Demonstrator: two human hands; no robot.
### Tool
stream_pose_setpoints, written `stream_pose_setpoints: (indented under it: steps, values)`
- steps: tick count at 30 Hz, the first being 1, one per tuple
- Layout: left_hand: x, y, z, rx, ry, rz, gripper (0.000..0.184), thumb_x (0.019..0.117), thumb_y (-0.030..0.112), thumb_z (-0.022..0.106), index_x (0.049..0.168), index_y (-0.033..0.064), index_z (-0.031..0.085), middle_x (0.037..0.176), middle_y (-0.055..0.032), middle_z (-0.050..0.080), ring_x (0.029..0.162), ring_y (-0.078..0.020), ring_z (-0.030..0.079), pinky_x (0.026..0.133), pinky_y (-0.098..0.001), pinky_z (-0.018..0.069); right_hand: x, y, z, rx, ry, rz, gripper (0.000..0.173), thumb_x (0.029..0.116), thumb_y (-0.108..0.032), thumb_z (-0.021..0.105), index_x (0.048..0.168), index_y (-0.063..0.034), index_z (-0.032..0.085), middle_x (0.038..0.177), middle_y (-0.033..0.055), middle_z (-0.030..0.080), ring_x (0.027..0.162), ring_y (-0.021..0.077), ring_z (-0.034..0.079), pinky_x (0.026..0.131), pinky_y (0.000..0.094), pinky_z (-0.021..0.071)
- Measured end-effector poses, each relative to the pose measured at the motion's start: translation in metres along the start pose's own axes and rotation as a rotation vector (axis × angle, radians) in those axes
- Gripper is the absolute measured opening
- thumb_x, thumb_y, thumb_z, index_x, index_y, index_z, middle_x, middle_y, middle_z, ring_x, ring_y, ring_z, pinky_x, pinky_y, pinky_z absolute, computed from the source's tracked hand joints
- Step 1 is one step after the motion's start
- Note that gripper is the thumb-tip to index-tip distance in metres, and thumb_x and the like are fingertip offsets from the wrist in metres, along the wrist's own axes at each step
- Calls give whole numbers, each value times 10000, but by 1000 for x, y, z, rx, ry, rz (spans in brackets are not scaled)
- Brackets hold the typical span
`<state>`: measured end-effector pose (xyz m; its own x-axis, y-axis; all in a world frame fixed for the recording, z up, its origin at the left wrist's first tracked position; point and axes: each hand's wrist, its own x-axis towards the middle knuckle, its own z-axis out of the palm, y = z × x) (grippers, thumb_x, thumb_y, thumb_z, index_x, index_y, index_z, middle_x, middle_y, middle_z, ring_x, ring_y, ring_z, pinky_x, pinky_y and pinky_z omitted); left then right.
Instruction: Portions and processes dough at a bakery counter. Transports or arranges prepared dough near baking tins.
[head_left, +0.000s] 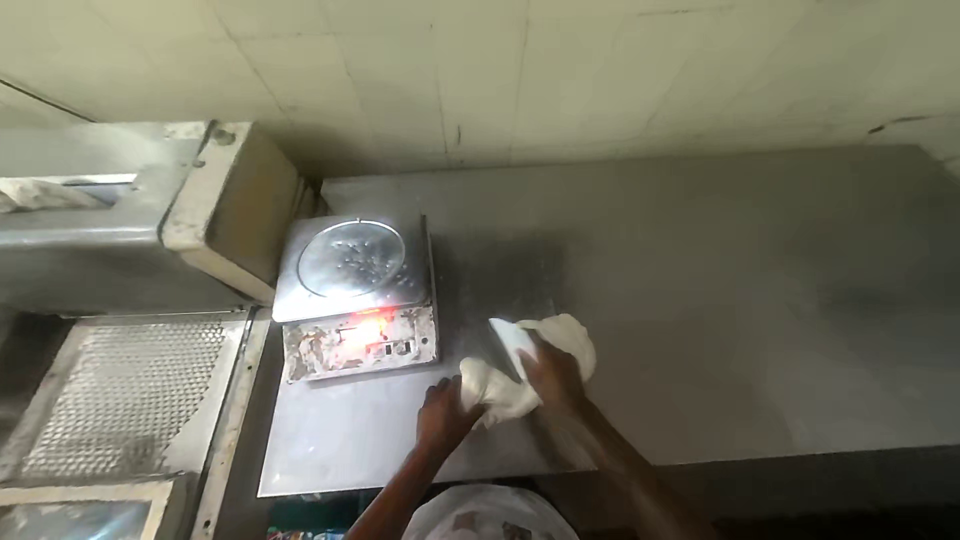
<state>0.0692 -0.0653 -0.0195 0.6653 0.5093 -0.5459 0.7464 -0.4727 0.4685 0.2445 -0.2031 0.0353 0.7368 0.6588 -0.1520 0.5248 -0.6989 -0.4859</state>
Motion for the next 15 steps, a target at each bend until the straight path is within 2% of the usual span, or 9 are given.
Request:
stream_pose_setpoints:
  steps: [2,4,6,8,9,11,13,14,15]
  values:
    - [3,-3,13,-161,52,25,796,840,547,756,1419,35,564,1395,-175,589,1252,-316,602,1052,-496,498,-23,6,-1,13,-84,194,514,1016,-268,625,1468,-55,504,1077,240,711,975,422,700,863,599,550]
    - [6,1,19,-560,-6,-6,692,896,306,773,1431,-38,503,1311,-206,637,1196,-269,637,1052,-422,502,-52,7,56,101,-132,326,599,986,-199,624,1515,-4,423,1202,262,679,1071,417,686,938,569,536]
    - [6,12,3,-1005,-61,-80,496,951,119,686,1381,-50,506,1170,-200,665,1026,-233,672,911,-389,566,-62,-11,90,324,-80,328,648,928,-116,669,1502,50,417,1291,274,637,1157,393,656,1018,526,519]
    - [1,23,-42,-1216,-49,-71,435,986,112,612,1391,1,498,1105,-158,682,932,-215,684,823,-403,587,-45,-33,77,428,-94,202,664,867,-82,722,1460,58,458,1205,276,662,1102,386,667,986,534,530]
    - [-6,29,-72,-1242,-4,-37,420,1009,128,574,1407,32,482,1108,-131,677,924,-195,678,814,-395,587,-34,-46,58,428,-117,140,664,872,-106,738,1462,26,464,1132,259,685,1039,383,685,936,549,549]
    - [-11,41,-128,-1235,177,52,332,1053,143,499,1371,49,489,1072,-73,661,889,-133,661,794,-349,582,-12,-66,12,349,-145,20,601,949,-201,713,1475,-35,477,1040,238,707,945,394,704,843,578,565]
    - [6,32,-174,-1070,344,121,318,1058,209,514,1338,59,511,1077,-40,660,908,-98,658,814,-323,582,-2,-67,-28,186,-171,-92,502,1025,-266,620,1476,-77,509,1078,226,711,970,405,701,848,592,552]
    - [19,18,-193,-889,404,112,380,1046,261,561,1359,51,519,1126,-72,662,956,-127,658,853,-352,572,1,-55,-38,77,-177,-158,459,1038,-266,594,1464,-102,538,1090,209,716,969,396,703,843,588,551]
    - [33,0,-206,-710,453,79,457,1015,307,634,1359,24,537,1183,-147,662,1026,-222,655,914,-445,546,1,-36,-42,-27,-199,-216,427,1033,-243,591,1444,-129,567,1086,191,724,953,386,710,826,588,558]
